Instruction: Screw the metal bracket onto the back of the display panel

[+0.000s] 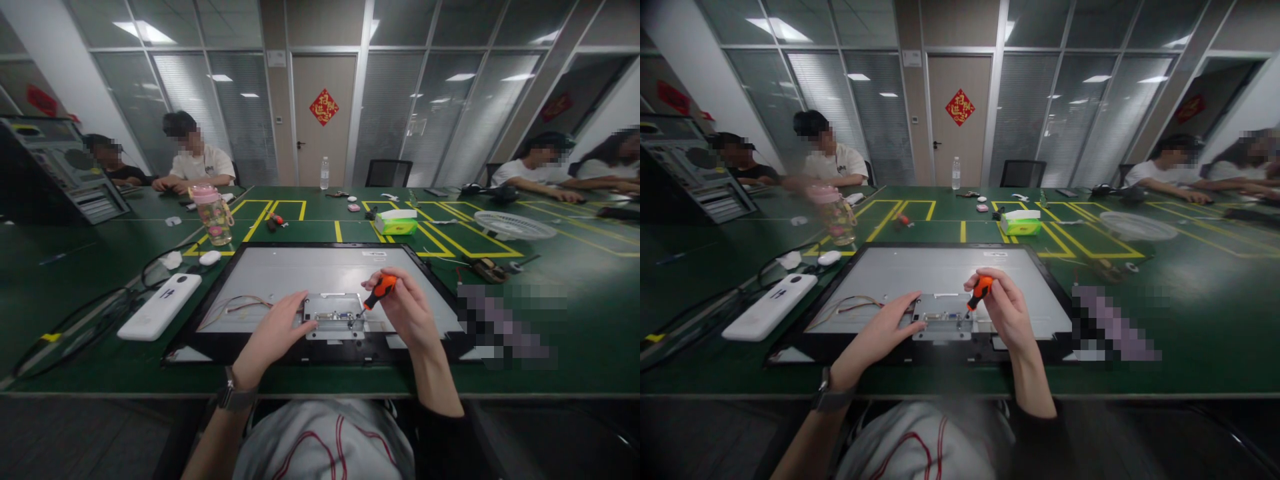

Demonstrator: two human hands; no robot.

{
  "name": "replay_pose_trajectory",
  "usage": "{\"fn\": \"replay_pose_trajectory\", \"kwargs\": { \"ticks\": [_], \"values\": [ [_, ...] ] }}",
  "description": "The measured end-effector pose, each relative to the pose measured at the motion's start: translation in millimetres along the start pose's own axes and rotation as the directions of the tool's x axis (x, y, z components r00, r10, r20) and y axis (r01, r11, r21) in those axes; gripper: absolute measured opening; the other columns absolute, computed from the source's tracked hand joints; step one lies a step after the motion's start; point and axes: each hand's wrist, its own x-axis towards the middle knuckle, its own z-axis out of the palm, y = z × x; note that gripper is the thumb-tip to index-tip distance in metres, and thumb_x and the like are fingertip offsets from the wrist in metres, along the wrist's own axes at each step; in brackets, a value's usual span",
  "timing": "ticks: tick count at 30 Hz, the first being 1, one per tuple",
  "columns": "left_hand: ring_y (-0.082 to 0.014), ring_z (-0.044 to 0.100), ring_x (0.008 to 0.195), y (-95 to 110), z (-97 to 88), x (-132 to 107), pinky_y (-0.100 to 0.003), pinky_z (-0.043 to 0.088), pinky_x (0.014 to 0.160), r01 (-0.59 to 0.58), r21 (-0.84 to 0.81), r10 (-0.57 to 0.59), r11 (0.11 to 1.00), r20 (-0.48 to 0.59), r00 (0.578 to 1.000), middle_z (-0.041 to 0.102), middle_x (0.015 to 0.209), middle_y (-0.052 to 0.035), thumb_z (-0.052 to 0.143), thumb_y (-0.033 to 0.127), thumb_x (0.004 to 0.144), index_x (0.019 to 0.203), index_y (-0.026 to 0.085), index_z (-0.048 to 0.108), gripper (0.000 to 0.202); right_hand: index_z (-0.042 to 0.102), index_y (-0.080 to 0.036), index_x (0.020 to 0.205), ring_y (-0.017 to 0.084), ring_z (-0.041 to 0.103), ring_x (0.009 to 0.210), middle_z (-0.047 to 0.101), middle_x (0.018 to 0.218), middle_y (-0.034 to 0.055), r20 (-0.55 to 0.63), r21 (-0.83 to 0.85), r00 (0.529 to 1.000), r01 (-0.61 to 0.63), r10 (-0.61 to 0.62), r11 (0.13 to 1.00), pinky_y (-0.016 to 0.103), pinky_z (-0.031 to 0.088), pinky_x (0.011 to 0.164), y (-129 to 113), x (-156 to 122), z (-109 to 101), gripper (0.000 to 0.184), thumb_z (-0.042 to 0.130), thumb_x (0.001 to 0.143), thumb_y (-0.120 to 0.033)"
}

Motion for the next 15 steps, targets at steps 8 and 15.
{"fn": "replay_pose_trajectory", "kwargs": {
  "ticks": [8,15],
  "values": [
    [-0.0282,0.048,0.132,-1.1,1.3,-0.3,-0.045,0.034,0.112,-0.008,0.009,0.008,1.0,-0.012,1.0,0.051,0.144,-0.0146,0.054,0.047,0.092,0.139,0.016,0.045,0.056,0.069,-0.027,0.08,0.018,0.057,0.084,0.055,0.083,0.0015,-0.011,0.008,0.999,0.044,-0.044,0.999,0.045,0.052,0.093,-1.8,1.7,-0.1,0.015,0.072,0.081,-0.041],
    [-0.0282,0.048,0.132,1.6,-0.7,0.6,-0.045,0.035,0.111,-0.013,0.008,0.013,1.0,-0.009,1.0,0.051,0.144,-0.0153,0.054,0.046,0.091,0.138,0.017,0.046,0.056,0.068,-0.029,0.09,0.019,0.061,0.089,0.061,0.089,0.0028,-0.009,0.016,0.999,0.033,-0.033,0.999,0.045,0.052,0.093,0.6,1.8,0.5,0.012,0.062,0.089,-0.039]
  ]
}}
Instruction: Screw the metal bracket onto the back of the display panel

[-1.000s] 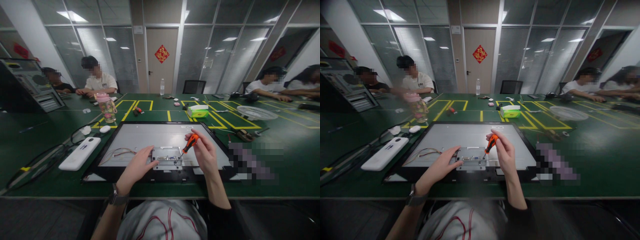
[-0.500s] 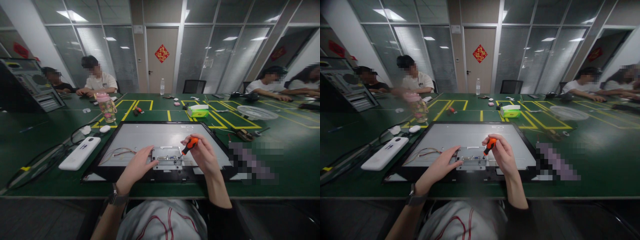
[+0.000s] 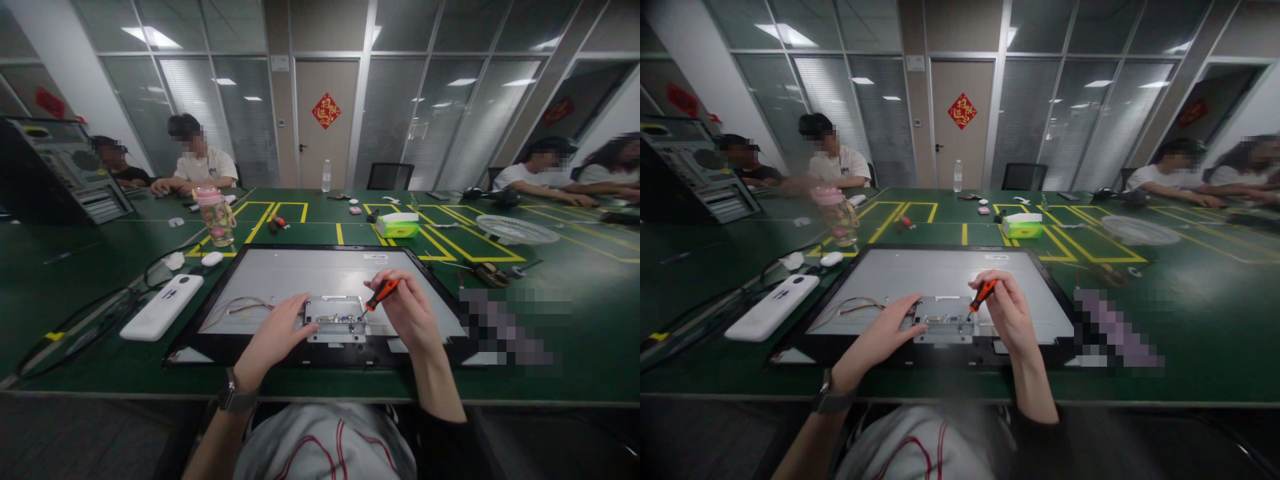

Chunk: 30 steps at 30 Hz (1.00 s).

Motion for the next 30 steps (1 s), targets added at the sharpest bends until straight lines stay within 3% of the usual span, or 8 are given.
{"fn": "replay_pose_trajectory", "kwargs": {
  "ticks": [5,11,17,23,30],
  "values": [
    [-0.0286,0.048,0.132,-1.8,0.9,-0.5,-0.045,0.035,0.112,-0.005,0.007,0.005,1.0,-0.009,1.0,0.051,0.144,-0.0156,0.055,0.046,0.091,0.138,0.017,0.046,0.056,0.069,-0.028,0.084,0.018,0.059,0.088,0.058,0.088,0.0019,0.003,-0.033,1.0,0.026,-0.026,0.999,0.046,0.051,0.096,0.0,1.0,0.5,0.009,0.069,0.084,-0.037],
    [-0.028,0.049,0.132,-3.7,2.7,-1.0,-0.044,0.035,0.112,-0.011,-0.004,0.011,1.0,-0.02,1.0,0.051,0.144,-0.0146,0.055,0.046,0.092,0.139,0.018,0.045,0.056,0.068,-0.029,0.097,0.018,0.061,0.08,0.063,0.086,0.0022,0.015,0.004,1.0,-0.004,0.003,1.0,0.048,0.05,0.096,2.5,-0.1,2.7,0.014,0.058,0.091,-0.037],
    [-0.0276,0.047,0.133,-2.9,2.4,-1.6,-0.044,0.033,0.113,-0.001,-0.006,0.001,1.0,-0.004,1.0,0.05,0.144,-0.0152,0.057,0.046,0.091,0.14,0.015,0.044,0.058,0.071,-0.028,0.082,0.017,0.058,0.086,0.058,0.086,0.0011,0.002,0.004,0.999,0.042,-0.042,0.999,0.045,0.05,0.097,2.3,0.6,1.2,0.011,0.07,0.084,-0.038],
    [-0.0275,0.045,0.134,-2.0,1.4,-1.2,-0.043,0.033,0.113,0.022,0.003,-0.022,1.0,0.017,1.0,0.049,0.145,-0.0149,0.056,0.045,0.091,0.14,0.016,0.044,0.058,0.071,-0.029,0.098,0.017,0.062,0.082,0.065,0.087,0.0018,-0.019,0.006,1.0,-0.001,0.001,1.0,0.042,0.052,0.089,3.1,-0.6,0.4,0.015,0.061,0.091,-0.037],
    [-0.0272,0.048,0.133,-5.7,3.9,-0.9,-0.043,0.034,0.112,-0.002,0.008,0.002,1.0,0.0,1.0,0.051,0.144,-0.0133,0.054,0.048,0.092,0.14,0.018,0.044,0.057,0.073,-0.028,0.086,0.017,0.061,0.087,0.063,0.086,0.0005,-0.048,0.0,0.998,0.051,-0.051,0.999,0.044,0.048,0.099,6.2,0.4,-3.9,0.009,0.072,0.082,-0.036]
  ]
}}
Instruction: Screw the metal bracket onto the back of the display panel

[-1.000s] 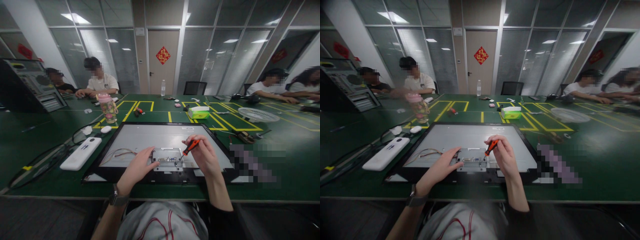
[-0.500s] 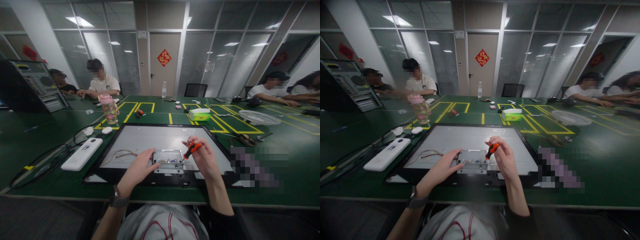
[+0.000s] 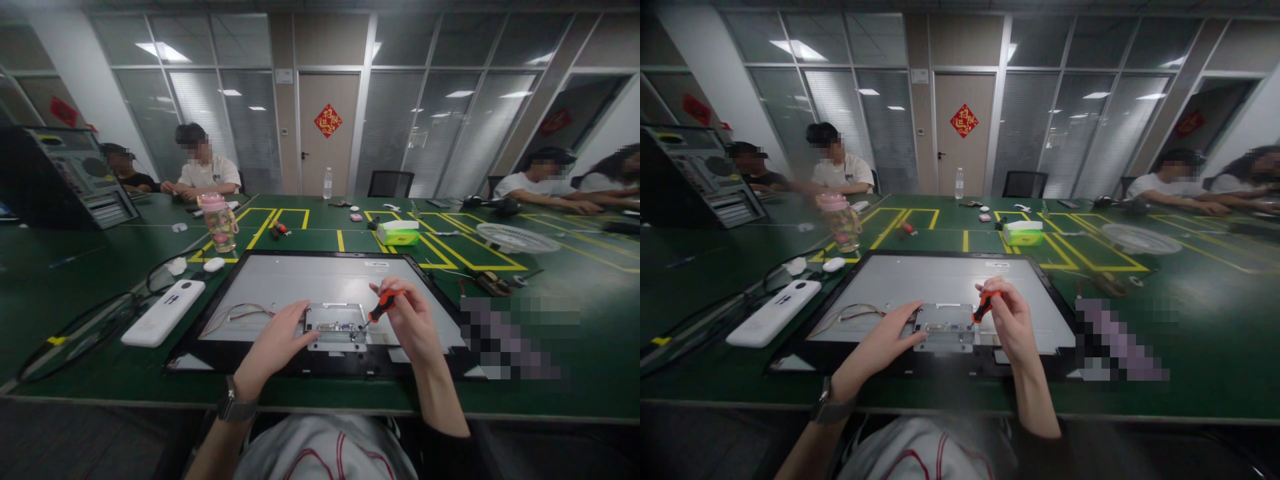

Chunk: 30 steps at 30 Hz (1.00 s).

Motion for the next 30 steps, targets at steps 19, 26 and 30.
{"fn": "replay_pose_trajectory", "kwargs": {
  "ticks": [19,26,30],
  "values": [
    [-0.0285,0.046,0.134,4.7,-3.5,0.5,-0.046,0.033,0.113,0.04,-0.027,-0.039,0.999,0.025,0.999,0.048,0.146,-0.0153,0.057,0.043,0.091,0.14,0.016,0.045,0.058,0.071,-0.03,0.105,0.02,0.065,0.088,0.069,0.092,0.0042,0.059,0.024,0.994,-0.094,0.092,0.995,0.047,0.053,0.09,1.4,-2.6,4.5,0.019,0.063,0.089,-0.038],
    [-0.0284,0.045,0.134,2.4,-2.1,-0.2,-0.044,0.033,0.113,0.041,-0.02,-0.041,0.999,0.017,0.999,0.048,0.146,-0.015,0.058,0.043,0.09,0.141,0.014,0.044,0.06,0.073,-0.027,0.088,0.017,0.061,0.084,0.063,0.087,0.0013,0.005,0.037,1.0,-0.012,0.012,0.999,0.045,0.05,0.098,1.8,-2.0,4.5,0.01,0.071,0.083,-0.035],
    [-0.0282,0.045,0.134,3.1,-2.1,-0.1,-0.044,0.032,0.114,0.051,-0.015,-0.051,0.999,0.029,0.998,0.048,0.146,-0.0158,0.059,0.043,0.09,0.141,0.013,0.044,0.06,0.072,-0.028,0.1,0.019,0.064,0.081,0.068,0.088,0.0037,-0.009,0.042,0.997,-0.079,0.08,0.996,0.045,0.052,0.09,2.1,-3.3,5.3,0.018,0.064,0.088,-0.039]
  ]
}}
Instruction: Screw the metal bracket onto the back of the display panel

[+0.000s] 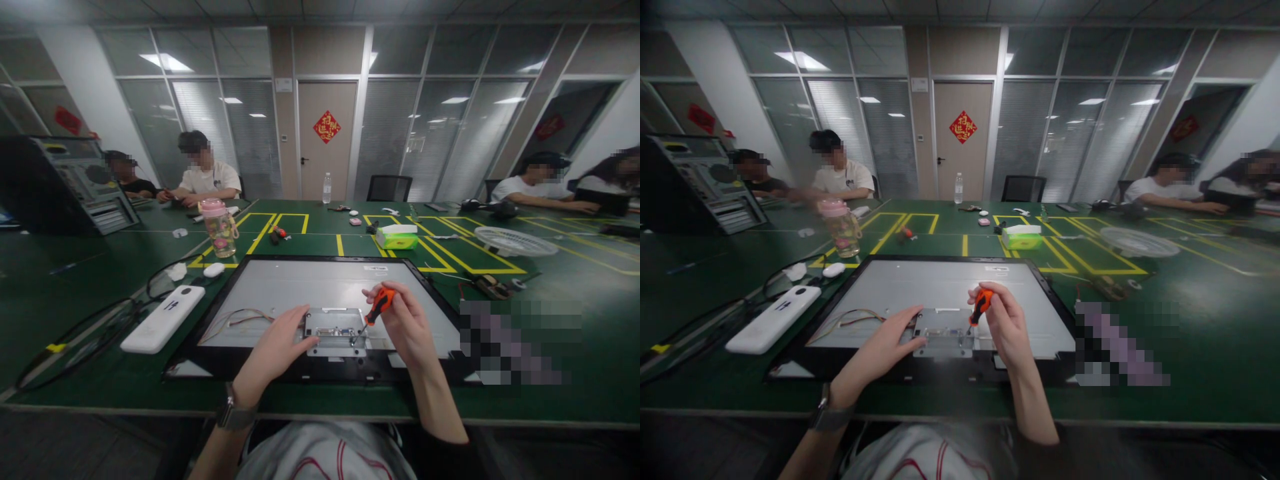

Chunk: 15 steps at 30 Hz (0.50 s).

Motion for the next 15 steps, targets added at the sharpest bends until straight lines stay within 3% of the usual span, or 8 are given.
{"fn": "replay_pose_trajectory", "kwargs": {
  "ticks": [6,9,15],
  "values": [
    [-0.0286,0.045,0.134,0.0,0.2,-0.1,-0.046,0.033,0.113,-0.011,-0.016,0.011,1.0,-0.011,1.0,0.048,0.146,-0.015,0.057,0.045,0.091,0.14,0.016,0.045,0.059,0.073,-0.027,0.082,0.017,0.061,0.085,0.063,0.088,0.0015,0.049,0.039,0.998,0.047,-0.049,0.998,0.045,0.049,0.097,-4.0,0.5,0.4,0.009,0.074,0.081,-0.036],
    [-0.0288,0.045,0.134,0.4,-0.3,-0.4,-0.046,0.032,0.113,-0.006,-0.015,0.006,1.0,-0.007,1.0,0.048,0.146,-0.0151,0.056,0.046,0.09,0.141,0.015,0.045,0.06,0.074,-0.028,0.092,0.017,0.063,0.078,0.066,0.082,0.0014,0.047,0.033,0.999,0.01,-0.012,0.999,0.045,0.052,0.091,-4.4,-0.4,-2.0,0.011,0.072,0.083,-0.035],
    [-0.0286,0.045,0.134,2.4,-1.7,-0.4,-0.046,0.032,0.113,-0.001,-0.018,0.001,1.0,-0.006,1.0,0.048,0.146,-0.0153,0.057,0.044,0.09,0.14,0.016,0.045,0.058,0.073,-0.026,0.104,0.021,0.069,0.08,0.074,0.09,0.0063,0.015,0.028,0.999,-0.046,0.045,0.999,0.043,0.056,0.078,-2.1,-2.7,-0.8,0.023,0.069,0.084,-0.038]
  ]
}}
